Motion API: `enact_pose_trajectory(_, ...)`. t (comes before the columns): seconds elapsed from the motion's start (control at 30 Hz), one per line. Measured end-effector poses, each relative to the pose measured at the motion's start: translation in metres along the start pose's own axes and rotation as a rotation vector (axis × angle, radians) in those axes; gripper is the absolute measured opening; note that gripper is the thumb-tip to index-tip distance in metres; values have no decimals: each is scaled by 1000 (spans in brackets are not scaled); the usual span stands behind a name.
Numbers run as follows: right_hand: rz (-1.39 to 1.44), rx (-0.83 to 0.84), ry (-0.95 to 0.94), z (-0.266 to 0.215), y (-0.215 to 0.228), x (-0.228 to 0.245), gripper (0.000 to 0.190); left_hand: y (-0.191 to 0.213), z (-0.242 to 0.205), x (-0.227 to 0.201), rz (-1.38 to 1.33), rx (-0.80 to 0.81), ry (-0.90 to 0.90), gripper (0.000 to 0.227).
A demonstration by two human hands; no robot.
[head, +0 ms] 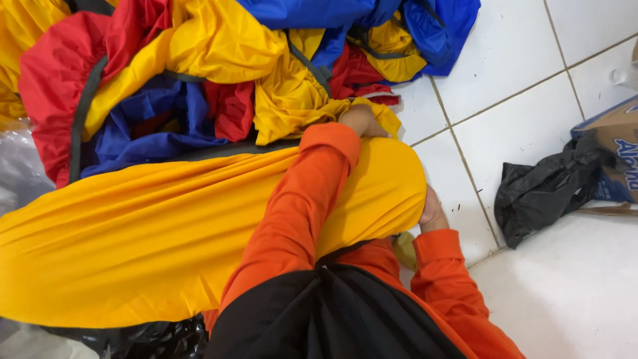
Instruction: Trimming excess elastic from a yellow seat cover using scissors and smoothing the fabric with a foam block.
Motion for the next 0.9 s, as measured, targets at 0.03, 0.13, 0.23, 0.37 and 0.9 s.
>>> enact_pose_trajectory(0.03,5,1,10,0,-1,1,30,16,-34,-11,8,-8,-4,87)
enact_pose_trajectory(0.13,-9,-5,18,-5,-2,-1,33,44,-85,-5,152,-117,-56,87)
enact_pose_trajectory(0.23,-30,2,18,6,-1,3,37,60,-105,-1,456,-423,-518,42)
enact_pose_trajectory(0.37,-40,25,22,30,0,7,41,101,-271,-9,243,-594,-715,32)
enact_pose_trajectory(0.9,-1397,374,-794,-74,119,-90,77,49,-632,476,-845,-1110,348,68)
Point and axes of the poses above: each hand's wrist, its own z-axis towards the middle knuckle, its own y-axis out of the back of the hand, x = y × z, the point moved 10 cm from there along z, towards the middle knuckle
